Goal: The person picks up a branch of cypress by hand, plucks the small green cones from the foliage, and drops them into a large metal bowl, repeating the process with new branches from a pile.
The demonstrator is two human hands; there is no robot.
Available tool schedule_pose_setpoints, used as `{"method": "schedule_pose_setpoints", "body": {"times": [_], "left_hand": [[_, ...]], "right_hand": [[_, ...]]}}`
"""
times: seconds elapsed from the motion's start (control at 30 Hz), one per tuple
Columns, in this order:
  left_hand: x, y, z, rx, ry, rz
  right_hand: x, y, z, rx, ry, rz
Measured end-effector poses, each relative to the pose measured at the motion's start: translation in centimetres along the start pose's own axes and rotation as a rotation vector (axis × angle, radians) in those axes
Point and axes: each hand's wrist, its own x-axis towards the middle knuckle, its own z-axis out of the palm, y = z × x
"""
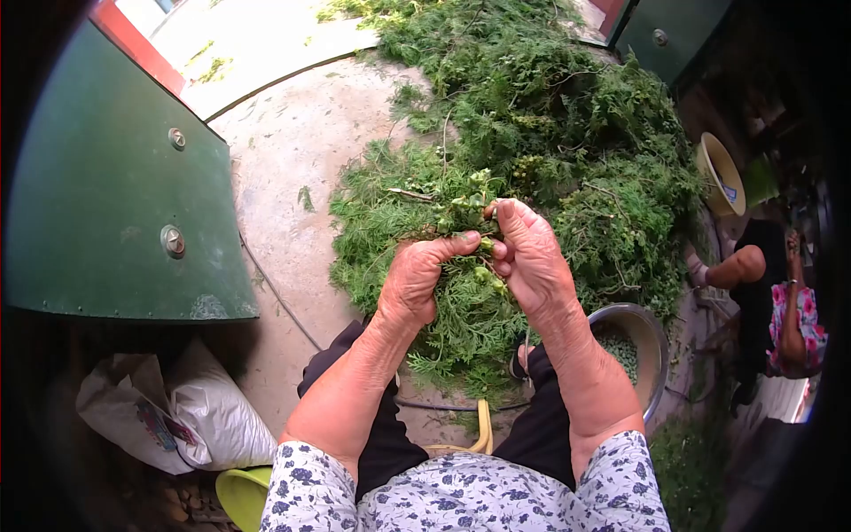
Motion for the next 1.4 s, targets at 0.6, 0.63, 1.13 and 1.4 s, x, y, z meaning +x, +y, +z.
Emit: {"method": "schedule_pose_setpoints", "body": {"times": [0.6, 0.63, 1.13, 1.4], "left_hand": [[-0.2, -0.5, 1.0, 0.037, 0.031, 0.094], [-0.3, -0.4, 1.0, -0.002, 0.056, 0.026], [-1.4, 0.1, 0.2, -0.009, 0.186, -0.018], [0.0, -1.1, 0.1, -0.086, 0.186, 0.177]], "right_hand": [[0.8, 0.1, -1.3, 0.138, 0.003, -0.093], [0.8, 0.2, -1.4, 0.163, 0.017, -0.074], [1.8, -2.9, -4.2, 0.154, 0.155, -0.323], [-0.4, -2.7, -1.6, -0.241, -0.116, -0.205]]}}
